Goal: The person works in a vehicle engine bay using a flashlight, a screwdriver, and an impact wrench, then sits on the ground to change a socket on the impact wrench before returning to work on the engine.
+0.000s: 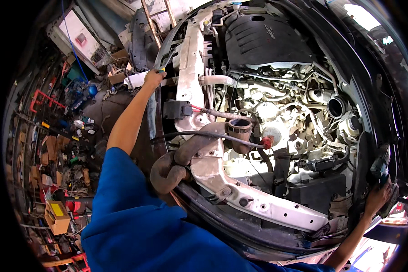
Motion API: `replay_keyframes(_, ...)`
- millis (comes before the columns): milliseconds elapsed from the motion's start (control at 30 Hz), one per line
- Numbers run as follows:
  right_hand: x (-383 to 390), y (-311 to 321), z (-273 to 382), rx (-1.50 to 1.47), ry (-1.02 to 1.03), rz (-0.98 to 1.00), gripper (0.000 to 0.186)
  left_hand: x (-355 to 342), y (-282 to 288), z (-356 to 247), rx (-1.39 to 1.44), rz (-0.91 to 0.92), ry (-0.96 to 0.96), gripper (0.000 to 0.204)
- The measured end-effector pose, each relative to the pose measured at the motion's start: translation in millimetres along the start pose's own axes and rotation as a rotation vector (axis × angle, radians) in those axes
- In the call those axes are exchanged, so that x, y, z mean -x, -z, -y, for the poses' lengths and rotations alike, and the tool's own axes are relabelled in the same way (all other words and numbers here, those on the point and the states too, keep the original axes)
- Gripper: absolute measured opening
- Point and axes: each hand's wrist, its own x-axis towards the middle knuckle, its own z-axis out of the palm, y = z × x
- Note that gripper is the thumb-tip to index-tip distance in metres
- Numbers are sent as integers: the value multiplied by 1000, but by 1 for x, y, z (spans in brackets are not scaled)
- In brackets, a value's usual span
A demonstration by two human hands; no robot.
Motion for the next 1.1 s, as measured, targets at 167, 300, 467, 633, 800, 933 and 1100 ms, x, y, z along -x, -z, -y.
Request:
replay_keyframes(167,6,6,-21,-24,28,-36,49,14,-10,-65,487,249,20,47)
replay_keyframes(300,-9,22,10,-43,-124,-96,50,87,29,-157,485,342,-208,45)
replay_keyframes(467,-30,22,-29,-181,109,155,54,243,56,-282,408,942,-488,48)
replay_keyframes(633,-47,32,-67,-165,159,451,51,422,28,-343,217,1408,-672,35)
replay_keyframes(800,-59,35,-60,-143,127,478,55,514,-5,-369,231,1404,-976,42)
replay_keyframes(933,-64,57,-38,-170,106,508,54,539,-27,-387,239,1385,-1016,40)
replay_keyframes(1100,-69,44,-54,-200,123,483,57,583,-67,-424,388,1162,-1319,46)
